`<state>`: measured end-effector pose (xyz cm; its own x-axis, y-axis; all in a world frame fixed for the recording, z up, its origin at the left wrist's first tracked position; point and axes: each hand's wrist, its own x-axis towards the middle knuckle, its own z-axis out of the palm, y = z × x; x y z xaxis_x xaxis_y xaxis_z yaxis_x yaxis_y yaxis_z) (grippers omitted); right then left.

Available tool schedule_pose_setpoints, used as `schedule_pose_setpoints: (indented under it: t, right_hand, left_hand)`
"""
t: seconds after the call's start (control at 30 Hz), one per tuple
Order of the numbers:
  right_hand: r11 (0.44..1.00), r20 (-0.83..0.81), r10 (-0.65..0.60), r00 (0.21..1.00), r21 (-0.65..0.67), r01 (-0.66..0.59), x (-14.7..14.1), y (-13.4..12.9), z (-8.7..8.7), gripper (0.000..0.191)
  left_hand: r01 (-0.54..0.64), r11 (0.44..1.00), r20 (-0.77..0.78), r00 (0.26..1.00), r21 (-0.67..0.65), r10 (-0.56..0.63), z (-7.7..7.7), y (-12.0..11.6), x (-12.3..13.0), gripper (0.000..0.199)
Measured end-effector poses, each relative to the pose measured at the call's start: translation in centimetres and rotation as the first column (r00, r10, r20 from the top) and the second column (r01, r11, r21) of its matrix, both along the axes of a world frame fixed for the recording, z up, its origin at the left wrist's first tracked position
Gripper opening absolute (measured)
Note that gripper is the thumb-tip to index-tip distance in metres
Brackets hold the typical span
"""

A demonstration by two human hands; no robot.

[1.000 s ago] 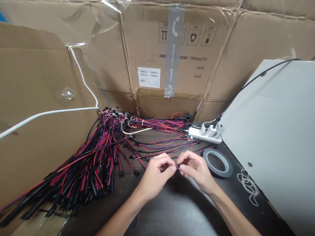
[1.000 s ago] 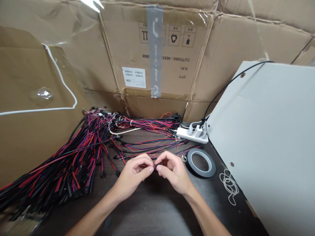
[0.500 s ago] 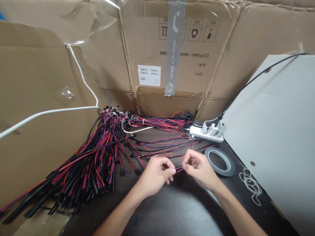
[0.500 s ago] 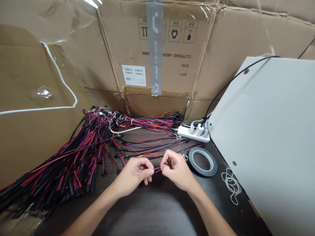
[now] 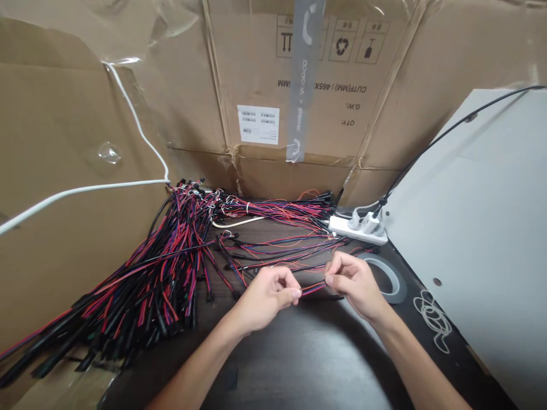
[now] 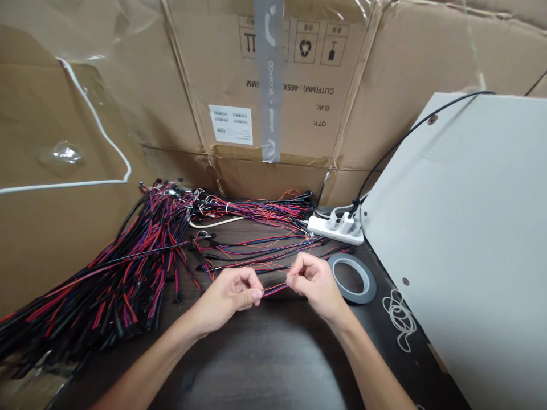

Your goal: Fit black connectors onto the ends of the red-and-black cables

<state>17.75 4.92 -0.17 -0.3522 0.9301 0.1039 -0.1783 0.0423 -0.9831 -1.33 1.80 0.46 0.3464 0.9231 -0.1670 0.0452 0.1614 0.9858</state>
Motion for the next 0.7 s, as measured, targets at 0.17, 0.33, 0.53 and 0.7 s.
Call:
schedule_pose_setpoints:
  t: [0.17, 0.33, 0.53, 0.7]
  right_hand:
    - [0.999, -0.059, -0.004, 0.998, -0.041, 0.002, 0.3, 0.2, -0.2, 0.022]
    - [0.999, -0.053, 0.031, 0.998, -0.012, -0.032, 0.8, 0.3, 0.0, 0.023]
    - [0.992, 0.018, 0.093, 0.995, 0.081, -0.094, 1.5, 0.6, -0.3, 0.022]
    - [0.944, 0.308, 0.176, 0.935, 0.215, -0.248, 1.5, 0.2, 0.2, 0.018]
  left_hand:
    - [-0.018, 1.000, -0.025, 1.000, 0.008, 0.018, 0.1, 0.1, -0.4, 0.025]
    - [-0.016, 0.999, -0.053, 0.998, 0.045, 0.018, 0.4, 0.2, -0.6, 0.025]
    - [0.007, 0.997, -0.065, 0.998, 0.071, -0.002, 0.5, 0.3, -0.7, 0.021]
    - [0.022, 0.992, -0.212, 0.977, 0.127, 0.006, 0.2, 0.1, -0.5, 0.013]
